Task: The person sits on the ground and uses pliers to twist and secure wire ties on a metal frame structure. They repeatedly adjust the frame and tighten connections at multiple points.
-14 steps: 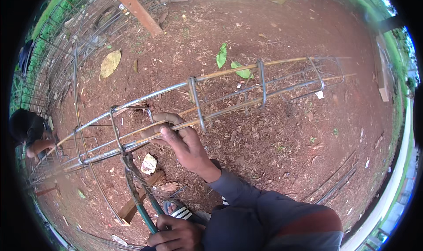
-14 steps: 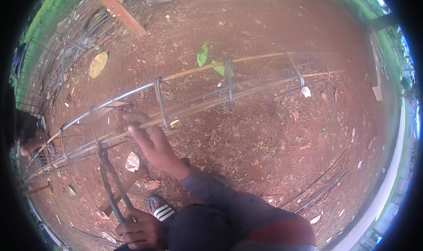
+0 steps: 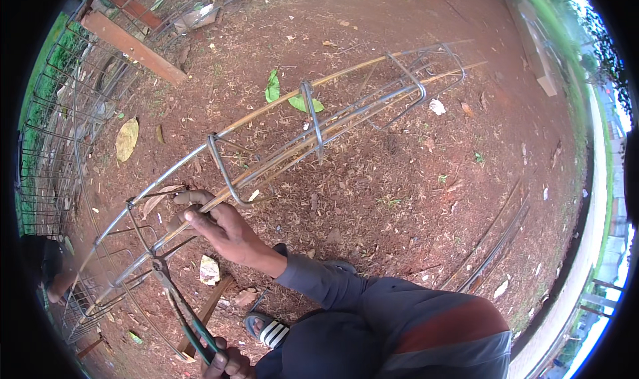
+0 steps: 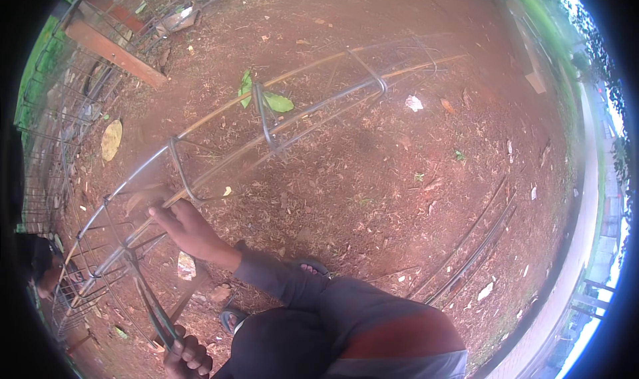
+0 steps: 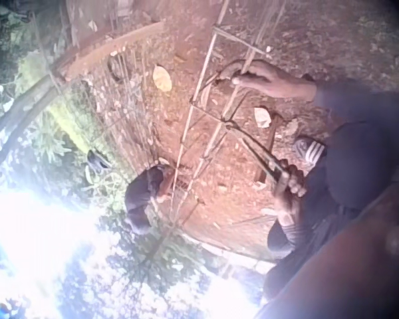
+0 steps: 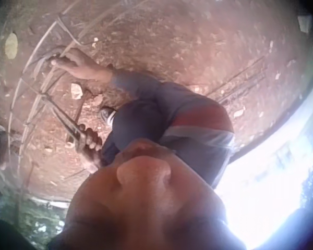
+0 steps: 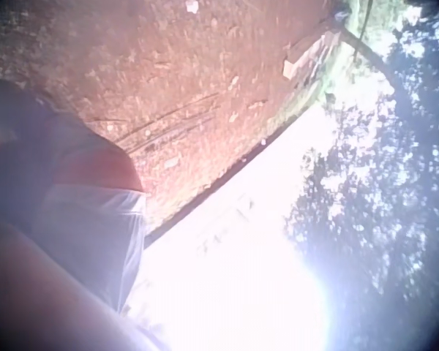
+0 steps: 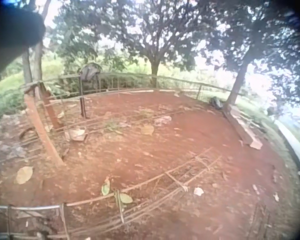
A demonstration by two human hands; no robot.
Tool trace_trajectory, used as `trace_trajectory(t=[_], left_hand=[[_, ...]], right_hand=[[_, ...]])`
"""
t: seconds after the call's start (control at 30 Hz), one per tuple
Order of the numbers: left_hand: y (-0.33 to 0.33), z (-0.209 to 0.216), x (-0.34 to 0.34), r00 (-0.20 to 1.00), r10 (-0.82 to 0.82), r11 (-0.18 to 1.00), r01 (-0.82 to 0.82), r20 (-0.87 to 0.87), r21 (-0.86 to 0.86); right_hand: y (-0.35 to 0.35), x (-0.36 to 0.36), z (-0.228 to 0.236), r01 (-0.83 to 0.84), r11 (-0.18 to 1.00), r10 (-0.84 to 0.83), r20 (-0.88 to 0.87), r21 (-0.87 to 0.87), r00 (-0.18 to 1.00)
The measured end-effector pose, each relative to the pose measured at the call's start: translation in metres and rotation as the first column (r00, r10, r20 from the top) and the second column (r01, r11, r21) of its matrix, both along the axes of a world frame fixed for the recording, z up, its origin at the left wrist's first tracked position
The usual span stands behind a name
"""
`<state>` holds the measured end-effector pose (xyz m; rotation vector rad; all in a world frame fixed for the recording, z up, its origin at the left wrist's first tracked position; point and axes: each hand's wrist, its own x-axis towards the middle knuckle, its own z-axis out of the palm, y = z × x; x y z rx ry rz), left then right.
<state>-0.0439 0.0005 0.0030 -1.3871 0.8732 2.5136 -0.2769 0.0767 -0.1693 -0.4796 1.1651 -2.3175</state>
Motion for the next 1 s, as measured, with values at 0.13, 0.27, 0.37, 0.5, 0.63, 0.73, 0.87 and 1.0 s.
trace_trajectory(t=[0.13, 0.27, 0.37, 0.5, 0.63, 0.73, 0.87, 1.0], left_hand=[[-0.030, -0.016, 0.027, 0.834, -0.153, 0.322, 0.549, 0.530, -0.772], [-0.004, -0.023, 0.012, 0.836, 0.030, 0.358, 0.503, 0.548, -0.787], [-0.010, 0.003, 0.005, 0.856, 0.137, 0.764, 0.229, 0.498, -0.603], [0.000, 0.004, 0.009, 0.993, 0.015, 0.974, 0.011, 0.115, -0.226], [0.004, -0.008, -0.002, 0.995, -0.029, 0.932, 0.061, 0.094, -0.357], [0.003, -0.006, -0.015, 0.913, -0.164, 0.538, 0.399, 0.372, -0.742], [0.006, 0.003, -0.010, 0.785, -0.005, -0.168, 0.610, 0.619, -0.774], [-0.007, 0.018, -0.005, 0.830, -0.229, 0.361, 0.558, 0.510, -0.747]], right_hand=[[0.000, 0.005, 0.011, 0.117, 0.990, -0.111, -0.083, 0.078, 0.990], [0.028, 0.012, 0.018, 0.022, 0.935, -0.009, -0.038, 0.354, 0.999], [0.073, -0.012, 0.077, -0.601, 0.453, 0.741, 0.097, 0.658, 0.664], [0.049, 0.072, 0.026, -0.686, 0.691, 0.695, 0.053, 0.229, 0.717], [0.006, 0.076, 0.069, -0.652, 0.758, 0.631, 0.270, -0.011, 0.728], [-0.033, 0.099, 0.078, -0.554, 0.808, 0.566, 0.519, -0.199, 0.640], [-0.055, 0.112, 0.094, -0.507, 0.814, 0.534, 0.709, -0.284, 0.460], [-0.062, 0.113, 0.069, -0.408, 0.694, 0.719, 0.604, -0.594, 0.343]])
